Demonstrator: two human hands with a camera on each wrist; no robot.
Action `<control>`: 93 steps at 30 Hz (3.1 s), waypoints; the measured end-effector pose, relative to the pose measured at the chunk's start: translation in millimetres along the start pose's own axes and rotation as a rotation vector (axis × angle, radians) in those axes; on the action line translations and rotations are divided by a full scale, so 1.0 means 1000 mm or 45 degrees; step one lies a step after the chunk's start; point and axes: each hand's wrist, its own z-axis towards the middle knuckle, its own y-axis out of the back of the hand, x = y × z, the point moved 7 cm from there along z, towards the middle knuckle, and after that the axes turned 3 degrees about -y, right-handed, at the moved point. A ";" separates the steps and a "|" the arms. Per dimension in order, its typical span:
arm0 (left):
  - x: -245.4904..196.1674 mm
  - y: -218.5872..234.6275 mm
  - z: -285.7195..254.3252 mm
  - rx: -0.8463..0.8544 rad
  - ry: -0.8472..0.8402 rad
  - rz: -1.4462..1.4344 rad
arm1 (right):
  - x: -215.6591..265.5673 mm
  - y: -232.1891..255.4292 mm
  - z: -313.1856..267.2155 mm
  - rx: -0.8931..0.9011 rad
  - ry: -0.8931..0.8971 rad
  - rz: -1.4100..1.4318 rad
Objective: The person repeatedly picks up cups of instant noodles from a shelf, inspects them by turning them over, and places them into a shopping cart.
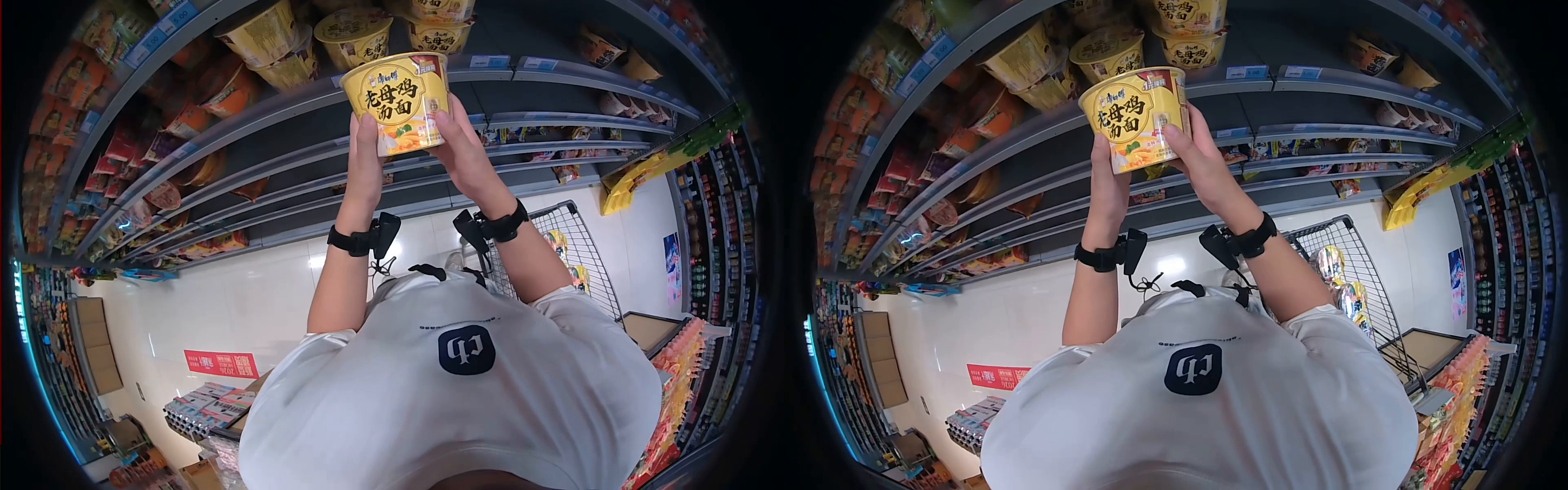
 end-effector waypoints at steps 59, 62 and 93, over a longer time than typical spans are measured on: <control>0.293 -0.326 -0.216 1.204 0.734 0.306 | 0.012 0.281 -0.450 -1.359 0.154 -0.136; 0.330 -0.341 -0.236 1.430 0.850 0.272 | 0.003 0.292 -0.485 -1.479 0.200 -0.024; 0.716 -0.230 -0.352 1.932 1.625 1.300 | -0.362 0.447 -0.571 -2.305 -0.233 1.216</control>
